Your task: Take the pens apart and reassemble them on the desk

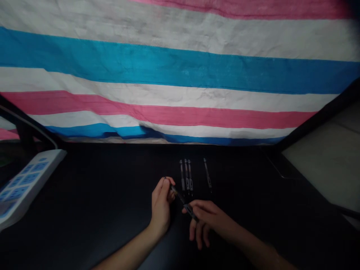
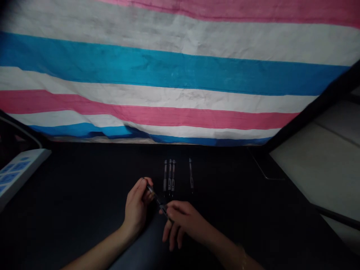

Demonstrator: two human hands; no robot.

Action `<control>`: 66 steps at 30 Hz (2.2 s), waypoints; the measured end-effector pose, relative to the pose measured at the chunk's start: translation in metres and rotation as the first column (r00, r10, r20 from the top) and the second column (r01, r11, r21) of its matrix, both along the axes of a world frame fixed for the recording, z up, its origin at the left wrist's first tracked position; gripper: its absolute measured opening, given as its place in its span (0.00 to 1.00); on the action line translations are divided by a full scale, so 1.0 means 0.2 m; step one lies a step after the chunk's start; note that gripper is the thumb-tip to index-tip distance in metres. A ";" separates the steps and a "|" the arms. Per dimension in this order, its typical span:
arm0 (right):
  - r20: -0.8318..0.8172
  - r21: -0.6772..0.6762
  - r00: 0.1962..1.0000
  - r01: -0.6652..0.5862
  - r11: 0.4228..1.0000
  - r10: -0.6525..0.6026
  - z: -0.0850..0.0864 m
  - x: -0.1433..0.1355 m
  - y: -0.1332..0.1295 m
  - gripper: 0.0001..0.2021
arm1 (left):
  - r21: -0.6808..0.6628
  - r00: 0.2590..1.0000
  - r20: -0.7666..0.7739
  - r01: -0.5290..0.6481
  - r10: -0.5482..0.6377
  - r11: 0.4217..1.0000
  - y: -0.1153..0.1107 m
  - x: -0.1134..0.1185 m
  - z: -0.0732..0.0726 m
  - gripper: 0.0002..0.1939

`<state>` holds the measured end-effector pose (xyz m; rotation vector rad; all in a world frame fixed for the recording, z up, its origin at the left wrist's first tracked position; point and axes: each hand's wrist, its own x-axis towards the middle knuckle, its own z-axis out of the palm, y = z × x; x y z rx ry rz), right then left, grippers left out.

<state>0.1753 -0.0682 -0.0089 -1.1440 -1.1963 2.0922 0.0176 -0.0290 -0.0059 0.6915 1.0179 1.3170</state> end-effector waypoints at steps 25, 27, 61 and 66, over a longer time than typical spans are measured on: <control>-0.058 -0.077 0.997 -0.056 0.995 0.052 0.00 0.02 0.00 0.16 | -0.054 0.995 -0.024 0.098 -0.100 0.994 0.03 0.00 0.00 0.18; -0.058 -0.081 0.998 -0.026 0.996 0.022 0.01 0.02 0.00 0.17 | -0.048 0.995 -0.027 0.097 -0.099 0.994 0.03 0.00 0.00 0.19; -0.044 -0.096 0.995 -0.098 0.991 0.094 0.01 0.03 0.00 0.12 | 0.007 1.000 0.026 0.007 -0.007 1.000 0.06 -0.02 0.00 0.17; -0.037 -0.086 0.993 -0.114 0.990 0.111 0.03 0.03 0.00 0.09 | 0.034 0.996 0.067 -0.066 0.064 0.997 0.11 -0.05 0.00 0.15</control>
